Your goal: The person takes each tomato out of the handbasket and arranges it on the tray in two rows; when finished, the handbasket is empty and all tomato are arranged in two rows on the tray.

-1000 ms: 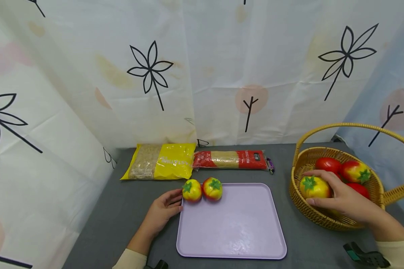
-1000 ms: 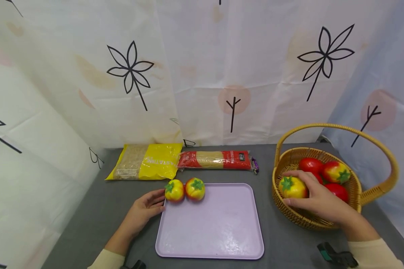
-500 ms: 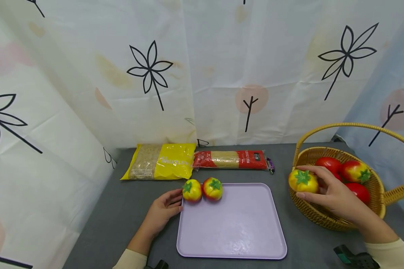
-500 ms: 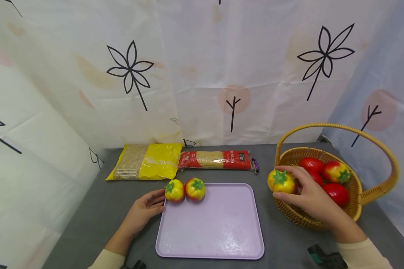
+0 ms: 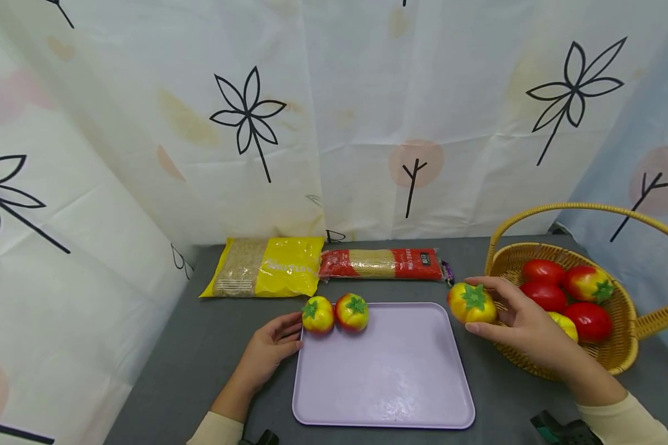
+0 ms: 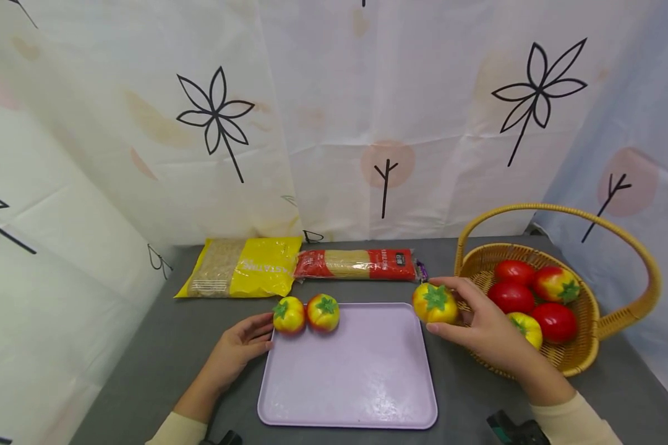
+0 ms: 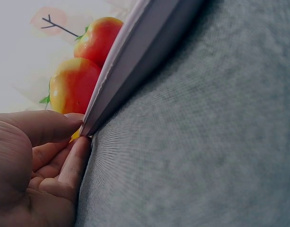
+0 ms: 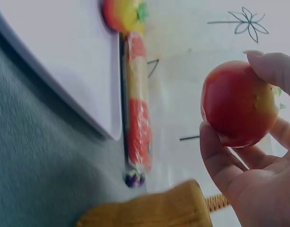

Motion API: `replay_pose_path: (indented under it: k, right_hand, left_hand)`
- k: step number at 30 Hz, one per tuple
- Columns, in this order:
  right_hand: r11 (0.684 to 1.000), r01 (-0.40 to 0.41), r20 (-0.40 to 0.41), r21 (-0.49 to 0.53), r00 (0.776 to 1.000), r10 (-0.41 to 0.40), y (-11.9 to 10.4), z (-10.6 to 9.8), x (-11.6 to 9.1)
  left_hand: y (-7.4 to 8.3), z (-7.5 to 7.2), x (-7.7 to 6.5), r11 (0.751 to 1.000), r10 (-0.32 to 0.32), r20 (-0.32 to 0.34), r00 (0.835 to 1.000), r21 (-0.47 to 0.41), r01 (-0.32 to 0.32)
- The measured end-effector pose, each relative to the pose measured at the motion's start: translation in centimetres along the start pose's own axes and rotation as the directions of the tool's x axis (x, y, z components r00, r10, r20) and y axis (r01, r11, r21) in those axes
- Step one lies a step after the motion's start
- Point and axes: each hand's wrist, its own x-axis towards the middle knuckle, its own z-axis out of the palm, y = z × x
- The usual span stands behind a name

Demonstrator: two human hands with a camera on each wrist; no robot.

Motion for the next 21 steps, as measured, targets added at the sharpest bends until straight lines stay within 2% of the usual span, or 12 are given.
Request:
replay_pose_path:
  k: [4,12,21]
  right_hand:
    - [1.0,0.006,0.019,0.006,1.0,-0.006,-0.2,1.2,0.4]
    - [0.996,0.09,0.048,-0.027,0.995,-0.088,0.0,3.2,1.5]
    - [0.999,0.052,0.095,-0.003,0.994,-0.051,1.4,5.5,3.0]
  left_hand:
    - [-0.1,0.0,-0.1,1.0,0.008,-0.004,1.0,0.01,-0.008]
    - [0.0,0.0,-0.1,1.0,-0.001,-0.007,1.0,0.007,0.001]
    - [0.1,0.0,0.0,1.0,-0.007,-0.005,1.0,-0.005,0.007]
